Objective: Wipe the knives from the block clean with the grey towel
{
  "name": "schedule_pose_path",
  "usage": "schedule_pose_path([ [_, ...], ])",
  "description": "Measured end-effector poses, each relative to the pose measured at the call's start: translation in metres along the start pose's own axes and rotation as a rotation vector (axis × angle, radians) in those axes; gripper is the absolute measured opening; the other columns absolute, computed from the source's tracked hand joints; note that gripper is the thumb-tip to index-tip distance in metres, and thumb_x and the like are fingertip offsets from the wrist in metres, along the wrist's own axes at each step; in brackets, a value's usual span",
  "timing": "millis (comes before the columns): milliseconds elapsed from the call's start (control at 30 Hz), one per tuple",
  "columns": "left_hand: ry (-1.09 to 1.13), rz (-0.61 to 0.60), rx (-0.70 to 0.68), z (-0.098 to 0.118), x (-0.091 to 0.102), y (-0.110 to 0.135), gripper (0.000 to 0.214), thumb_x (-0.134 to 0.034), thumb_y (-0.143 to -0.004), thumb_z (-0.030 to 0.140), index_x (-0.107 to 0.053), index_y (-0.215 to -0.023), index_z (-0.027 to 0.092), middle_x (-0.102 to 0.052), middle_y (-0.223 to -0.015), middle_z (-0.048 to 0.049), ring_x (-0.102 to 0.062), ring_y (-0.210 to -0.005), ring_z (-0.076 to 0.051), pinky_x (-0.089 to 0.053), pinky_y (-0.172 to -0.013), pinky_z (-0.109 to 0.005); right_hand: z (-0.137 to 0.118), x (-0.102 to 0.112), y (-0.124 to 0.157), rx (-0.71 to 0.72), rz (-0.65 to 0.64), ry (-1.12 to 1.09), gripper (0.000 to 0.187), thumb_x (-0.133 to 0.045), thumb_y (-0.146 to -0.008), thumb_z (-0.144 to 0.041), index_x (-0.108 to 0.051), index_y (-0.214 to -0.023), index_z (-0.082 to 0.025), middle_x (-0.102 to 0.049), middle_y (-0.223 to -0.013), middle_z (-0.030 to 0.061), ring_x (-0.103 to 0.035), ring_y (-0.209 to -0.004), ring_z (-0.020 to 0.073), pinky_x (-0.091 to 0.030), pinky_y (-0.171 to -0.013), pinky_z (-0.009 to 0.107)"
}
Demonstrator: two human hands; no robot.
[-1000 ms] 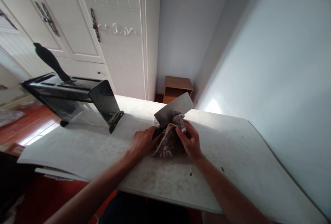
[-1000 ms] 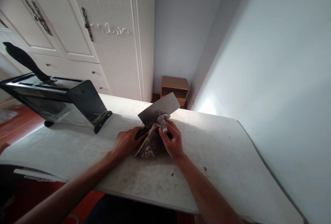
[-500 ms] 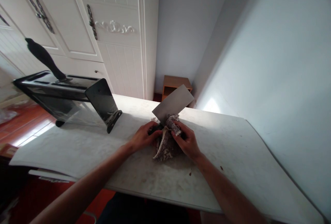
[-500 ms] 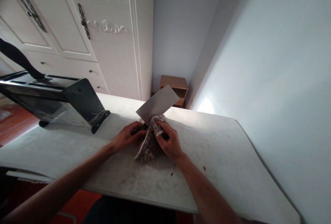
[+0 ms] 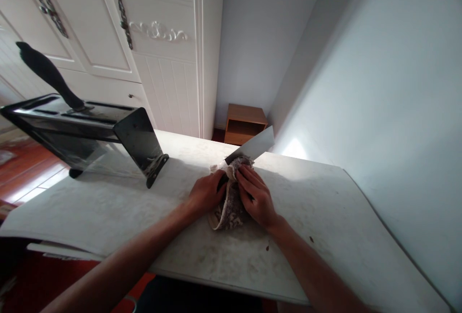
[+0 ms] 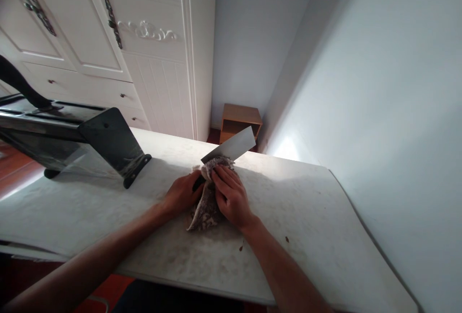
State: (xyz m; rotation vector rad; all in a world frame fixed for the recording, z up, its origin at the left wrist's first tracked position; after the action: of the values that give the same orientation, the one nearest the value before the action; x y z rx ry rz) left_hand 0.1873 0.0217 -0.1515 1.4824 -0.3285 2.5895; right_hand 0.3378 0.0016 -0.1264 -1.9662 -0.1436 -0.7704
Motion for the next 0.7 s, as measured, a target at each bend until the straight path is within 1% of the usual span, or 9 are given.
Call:
schedule_pose_path([
  [133,-0.104,-0.056,0.009,0.001,-0.002,0.001,0.029,-0.038,-0.098,0.038,-0.055,-0.109,0.018,-0.072,-0.103,-0.0132,-0.07,-0.092,-0.03,-0.048,-0.074,-0.035,-0.002,-0.011,-0.004,0.07,-0.139,0.102,0.073,-0.044,-0.089,-0.004,-0.022,-0.155,-0.025,-0.043,-0.151,0.0107,-0.031,-0.145,0.0274,-0.032,-0.116,0.059],
  [200,-0.15,-0.088,0.009,0.002,-0.003,0.002,0.03,-0.036,-0.098,0.038,-0.055,-0.111,0.018,-0.072,-0.102,-0.013,-0.071,-0.09,-0.03,-0.049,-0.073,-0.036,-0.003,-0.015,-0.004,0.067,-0.18,0.154,0.077,-0.043,-0.088,-0.004,-0.014,-0.157,-0.022,-0.033,-0.157,0.0112,-0.021,-0.148,0.0288,-0.026,-0.117,0.062],
  [267,-0.182,-0.117,0.003,0.003,-0.004,0.003,0.03,-0.035,-0.099,0.036,-0.054,-0.114,0.018,-0.072,-0.103,-0.0126,-0.071,-0.088,-0.031,-0.049,-0.072,-0.037,-0.002,-0.017,-0.004,0.041,-0.201,0.196,0.079,-0.042,-0.088,-0.005,-0.008,-0.157,-0.022,-0.022,-0.161,0.0105,-0.014,-0.15,0.0296,-0.024,-0.117,0.062],
  [400,-0.21,-0.153,-0.024,0.004,-0.005,0.005,0.032,-0.035,-0.099,0.036,-0.053,-0.118,0.018,-0.072,-0.105,-0.0121,-0.071,-0.09,-0.031,-0.05,-0.073,-0.038,0.001,-0.015,-0.004,-0.064,-0.164,0.258,0.079,-0.043,-0.09,-0.011,-0.002,-0.157,-0.024,-0.006,-0.165,0.0072,-0.008,-0.151,0.0308,-0.023,-0.118,0.061],
  [567,-0.204,-0.184,-0.061,0.006,-0.003,0.007,0.036,-0.034,-0.1,0.039,-0.052,-0.123,0.018,-0.071,-0.109,-0.0124,-0.07,-0.095,-0.03,-0.05,-0.078,-0.037,0.012,-0.008,-0.004,-0.22,-0.121,0.297,0.079,-0.046,-0.094,-0.024,0.002,-0.157,-0.025,0.002,-0.165,0.0073,-0.003,-0.151,0.0323,-0.02,-0.118,0.063],
  [700,-0.193,-0.209,-0.073,0.009,-0.002,0.007,0.039,-0.034,-0.099,0.045,-0.055,-0.117,0.017,-0.071,-0.109,-0.0132,-0.069,-0.097,-0.03,-0.05,-0.079,-0.037,0.023,-0.004,-0.002,-0.342,-0.088,0.296,0.078,-0.047,-0.096,-0.03,0.003,-0.157,-0.026,0.012,-0.164,0.0079,0.001,-0.151,0.0331,-0.023,-0.117,0.061],
])
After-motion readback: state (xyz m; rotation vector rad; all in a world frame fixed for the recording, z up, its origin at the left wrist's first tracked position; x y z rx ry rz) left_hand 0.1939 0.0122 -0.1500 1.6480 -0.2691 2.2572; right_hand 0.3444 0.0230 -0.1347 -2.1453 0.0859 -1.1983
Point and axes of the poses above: each hand's wrist, its own y-axis away from the middle knuckle, its own x-axis out of the back of the hand, z = x × y, the point moved 6 cm from there along -y, towards the middle knuckle
